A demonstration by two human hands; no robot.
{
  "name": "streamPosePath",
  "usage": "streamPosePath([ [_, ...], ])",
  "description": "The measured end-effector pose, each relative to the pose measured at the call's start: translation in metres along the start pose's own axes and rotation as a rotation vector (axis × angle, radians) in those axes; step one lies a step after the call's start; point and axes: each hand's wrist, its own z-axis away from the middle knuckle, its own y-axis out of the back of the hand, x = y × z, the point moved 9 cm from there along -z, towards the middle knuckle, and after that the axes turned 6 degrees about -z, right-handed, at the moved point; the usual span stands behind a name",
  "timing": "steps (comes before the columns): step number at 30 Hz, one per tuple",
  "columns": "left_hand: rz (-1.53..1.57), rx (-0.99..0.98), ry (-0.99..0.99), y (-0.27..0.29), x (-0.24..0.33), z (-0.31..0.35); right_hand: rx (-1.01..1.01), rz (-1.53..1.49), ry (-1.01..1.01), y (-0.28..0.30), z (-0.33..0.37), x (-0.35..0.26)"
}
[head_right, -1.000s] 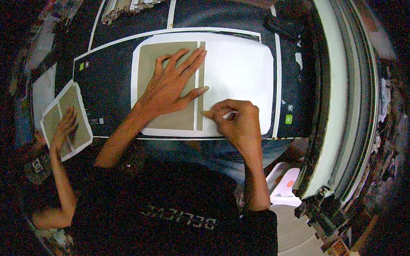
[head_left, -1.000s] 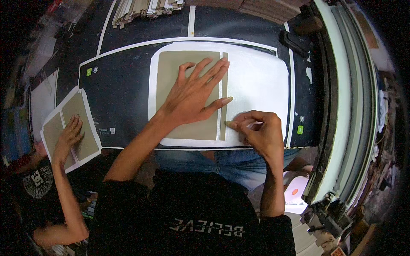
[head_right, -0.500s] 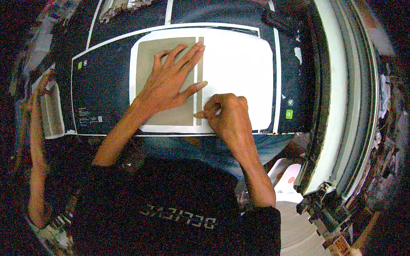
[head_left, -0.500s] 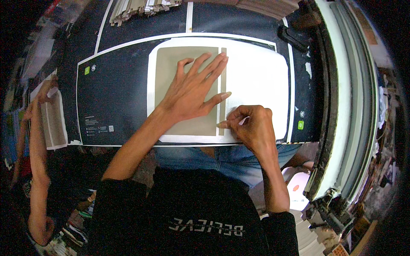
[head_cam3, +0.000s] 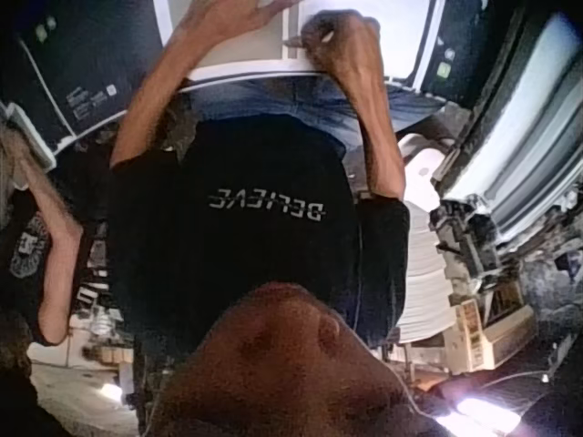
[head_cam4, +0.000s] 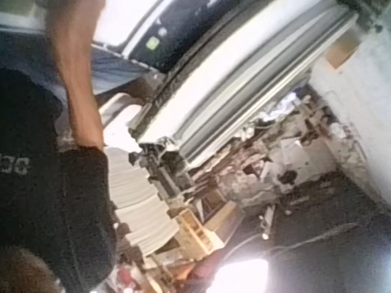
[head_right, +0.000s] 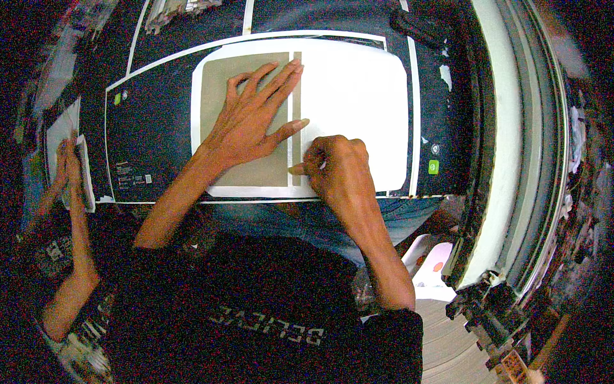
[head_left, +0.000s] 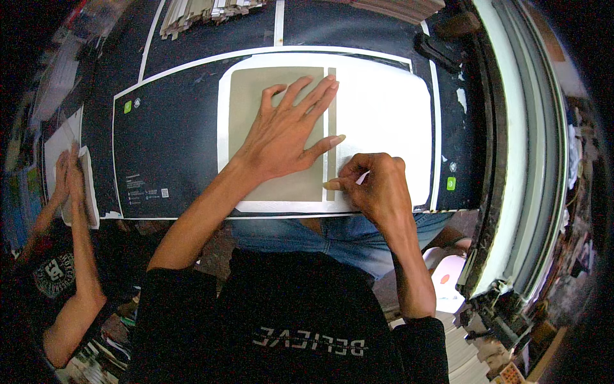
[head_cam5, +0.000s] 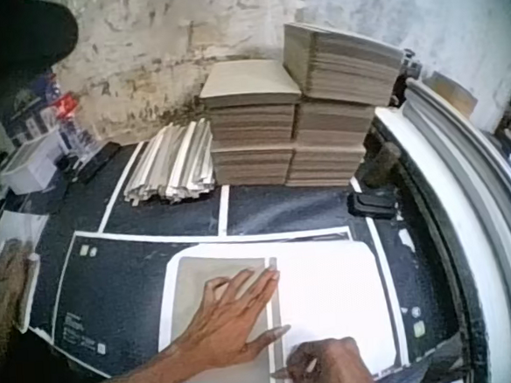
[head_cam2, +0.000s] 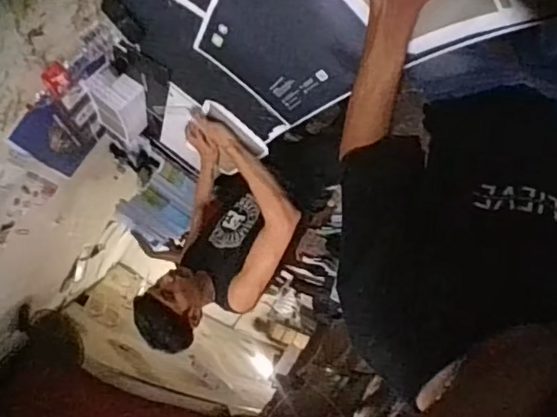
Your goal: The person assembles cardboard components at a workbench, aligning and pressing down rectangular sheets onto larger cardstock surfaces and feeding them through a rolling machine.
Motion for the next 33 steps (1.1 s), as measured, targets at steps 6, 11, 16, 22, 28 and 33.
streamPosePath([
  [6, -0.018, -0.025, 0.006, 0.002, 0.002, 0.002, -0.032, 0.014, -0.05, -0.004, 0.004, 0.003],
  [11, -0.019, -0.004, 0.003, -0.001, 0.004, 0.004, -0.012, 0.013, -0.035, 0.008, 0.01, -0.007],
  [16, -0.024, -0.046, 0.033, 0.017, -0.015, 0.024, 0.424, -0.004, 0.321, 0.11, 0.01, -0.078],
  [22, -0.035, -0.079, 0.044, 0.02, -0.019, 0.026, 0.602, 0.3, 0.969, 0.153, -0.105, -0.202],
  [28, -0.038, -0.05, 0.021, 0.016, -0.015, 0.027, 0.428, 0.635, 0.828, 0.147, -0.222, -0.214],
  [33, -0.016, -0.007, 0.045, 0.023, -0.017, 0.026, 0.585, 0.651, 0.984, 0.15, -0.159, -0.226],
])
